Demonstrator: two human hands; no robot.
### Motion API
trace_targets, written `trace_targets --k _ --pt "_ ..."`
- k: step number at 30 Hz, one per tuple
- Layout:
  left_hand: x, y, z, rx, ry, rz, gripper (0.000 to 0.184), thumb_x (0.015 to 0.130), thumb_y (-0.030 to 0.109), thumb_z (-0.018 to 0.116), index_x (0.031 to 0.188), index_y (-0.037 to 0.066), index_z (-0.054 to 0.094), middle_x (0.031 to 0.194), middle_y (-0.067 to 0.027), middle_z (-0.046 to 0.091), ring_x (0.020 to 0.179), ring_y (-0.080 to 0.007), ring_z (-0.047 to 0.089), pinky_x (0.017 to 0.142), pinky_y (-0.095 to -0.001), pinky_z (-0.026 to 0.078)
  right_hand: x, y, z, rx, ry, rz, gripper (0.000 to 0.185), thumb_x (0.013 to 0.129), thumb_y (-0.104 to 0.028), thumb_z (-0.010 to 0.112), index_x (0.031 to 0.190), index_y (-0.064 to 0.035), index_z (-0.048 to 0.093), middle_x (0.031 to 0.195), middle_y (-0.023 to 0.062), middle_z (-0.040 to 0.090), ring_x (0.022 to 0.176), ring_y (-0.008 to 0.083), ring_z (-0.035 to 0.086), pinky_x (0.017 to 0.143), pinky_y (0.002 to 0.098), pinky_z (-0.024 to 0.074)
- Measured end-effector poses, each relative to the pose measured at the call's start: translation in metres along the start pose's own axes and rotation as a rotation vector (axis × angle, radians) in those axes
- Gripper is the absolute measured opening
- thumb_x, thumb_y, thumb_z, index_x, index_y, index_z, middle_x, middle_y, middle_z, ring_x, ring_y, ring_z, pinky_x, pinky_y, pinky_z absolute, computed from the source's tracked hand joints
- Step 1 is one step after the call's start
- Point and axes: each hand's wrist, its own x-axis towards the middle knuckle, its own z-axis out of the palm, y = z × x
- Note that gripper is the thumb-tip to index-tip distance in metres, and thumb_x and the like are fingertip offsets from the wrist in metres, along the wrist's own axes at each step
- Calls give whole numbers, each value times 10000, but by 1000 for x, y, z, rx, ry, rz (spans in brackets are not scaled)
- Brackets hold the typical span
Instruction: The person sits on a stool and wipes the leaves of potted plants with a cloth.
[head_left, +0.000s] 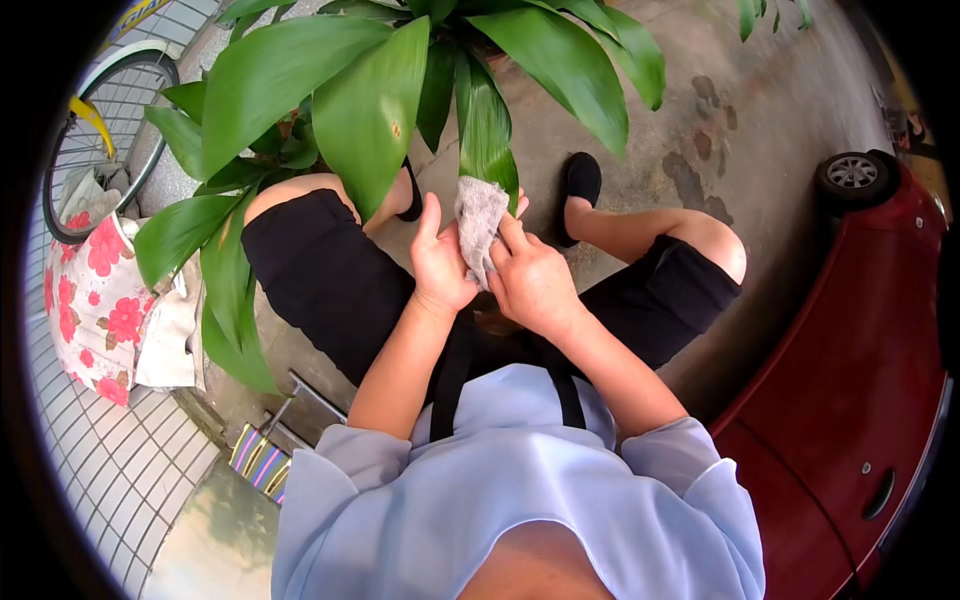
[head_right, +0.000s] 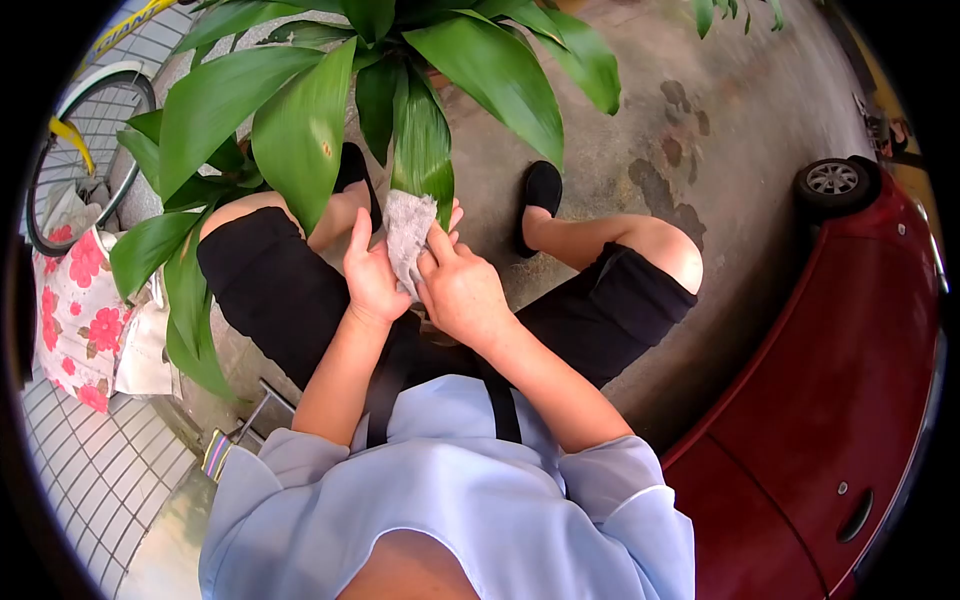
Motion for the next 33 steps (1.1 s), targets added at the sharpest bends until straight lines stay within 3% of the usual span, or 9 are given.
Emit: trace_targets --k 5,9,11,14,15,20,24,30,33 --pt "4 -4 -2 79 -7 -23 732 962 552 292 1391 -40 336 1397 -220 411 1304 -323 398 1101 -421 293 -18 2 0 -74 -77 18 376 682 -100 694 1025 16 594 1336 201 449 765 292 619 684 361 541" --pt "4 -13 -6 107 89 -34 744 955 570 275 1423 -8 292 1454 -173 352 1354 -301 325 1129 -425 231 28 34 -1 -108 95 166 294 724 -132 611 974 24 607 1259 216 520 662 272 643 612 354 544" --pt "2 -4 -2 49 23 -37 737 959 576 264 1413 -2 311 1446 -146 368 1338 -268 351 1121 -406 246 32 32 7 -167 92 88 377 695 -130 619 1022 57 613 1232 236 534 653 275 659 597 344 548" --pt "-2 -4 6 71 -27 -31 792 936 640 210 1404 13 330 1420 -196 384 1334 -332 347 1108 -418 278 10 -2 10 -287 -26 -13 441 671 -114 628 1065 80 584 1239 257 521 680 265 660 621 328 545" --pt "-2 -4 1 103 -21 -15 785 935 644 204 1401 27 340 1418 -203 384 1332 -345 346 1102 -417 292 5 -6 12 -345 88 -69 440 679 -112 627 1077 70 588 1256 248 515 681 255 661 617 320 545" --pt "1 -12 -3 181 270 -149 814 899 679 330 1408 44 345 1404 -107 434 1305 -255 395 1087 -442 294 42 31 -8 -125 -197 112 290 775 -203 578 974 2 628 1124 211 584 755 320 661 665 396 542" --pt "7 -10 -7 204 157 -61 783 909 658 342 1378 33 386 1416 -96 424 1311 -259 383 1102 -430 268 89 36 -7 -222 -359 245 284 791 -258 540 879 -12 650 980 200 596 748 348 647 689 454 526" --pt "2 -14 -5 261 257 85 812 918 653 302 1404 4 340 1415 -161 412 1317 -288 376 1108 -420 262 52 21 7 -154 -27 234 260 746 -239 614 853 -3 641 989 207 586 744 345 642 636 404 533" --pt "3 -7 -13 155 -12 -15 823 923 646 278 1412 -15 313 1417 -225 384 1318 -332 373 1114 -419 258 10 10 9 -91 107 36 284 686 -144 681 913 11 610 1103 228 504 794 331 630 652 376 544"
